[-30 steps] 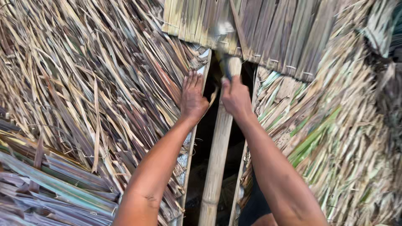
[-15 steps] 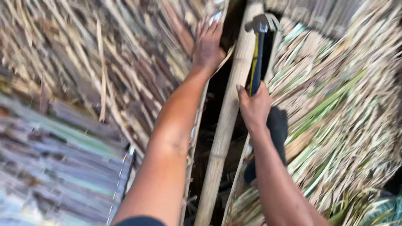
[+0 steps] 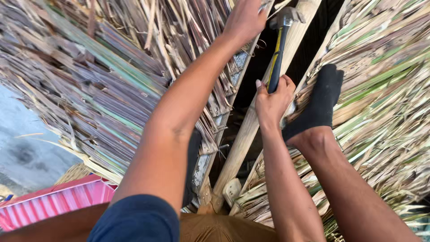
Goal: The person hammers nails into dried palm leaves to secure them onto a bamboo roof frame. The person repeatedly picks up nails from a container and uses a hammer to fasten the thatch panels to the underlying structure.
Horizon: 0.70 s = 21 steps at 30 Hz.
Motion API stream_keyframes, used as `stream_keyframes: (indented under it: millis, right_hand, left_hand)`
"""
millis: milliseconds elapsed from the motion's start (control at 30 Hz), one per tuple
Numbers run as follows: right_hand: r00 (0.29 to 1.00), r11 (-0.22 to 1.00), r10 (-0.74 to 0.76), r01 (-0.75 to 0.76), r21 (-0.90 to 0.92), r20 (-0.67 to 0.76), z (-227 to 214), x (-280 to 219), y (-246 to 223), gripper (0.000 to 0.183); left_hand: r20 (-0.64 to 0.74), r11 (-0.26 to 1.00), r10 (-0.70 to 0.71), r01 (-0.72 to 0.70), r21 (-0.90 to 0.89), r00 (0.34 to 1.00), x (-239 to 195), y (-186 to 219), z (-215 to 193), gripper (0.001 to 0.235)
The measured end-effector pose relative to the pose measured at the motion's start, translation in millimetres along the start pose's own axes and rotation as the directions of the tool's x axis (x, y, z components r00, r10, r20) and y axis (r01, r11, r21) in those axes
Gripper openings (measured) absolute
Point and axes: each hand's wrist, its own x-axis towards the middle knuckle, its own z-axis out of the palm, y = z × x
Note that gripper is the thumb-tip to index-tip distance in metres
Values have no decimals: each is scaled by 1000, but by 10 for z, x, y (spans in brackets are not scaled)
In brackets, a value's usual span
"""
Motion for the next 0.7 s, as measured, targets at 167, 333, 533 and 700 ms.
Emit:
stream_keyframes:
  millis: [167,333,533,700]
  right_hand:
    - [991,965,121,-132,227,63,-148,-145,-633,31]
    - [942,707,39,-262,657,335,-645,-397,-1153,16]
    - [905,771,7,-276,574,426,-1395,-1006,-1421,31]
    - [904,805,-48,-216,552,424,-1804,-1375,-1437,36]
  left_hand:
    - [164,907,-264,302,-292,950,-517,645,-878,28]
    - [317,760,-313,437,-481,895,-713,1119,-1364,27]
    - [252,980,78,-29,-196,965,-327,1502,-2232,30]
    - [669,880,-91,-255,401,738,-267,2111,-3294,34]
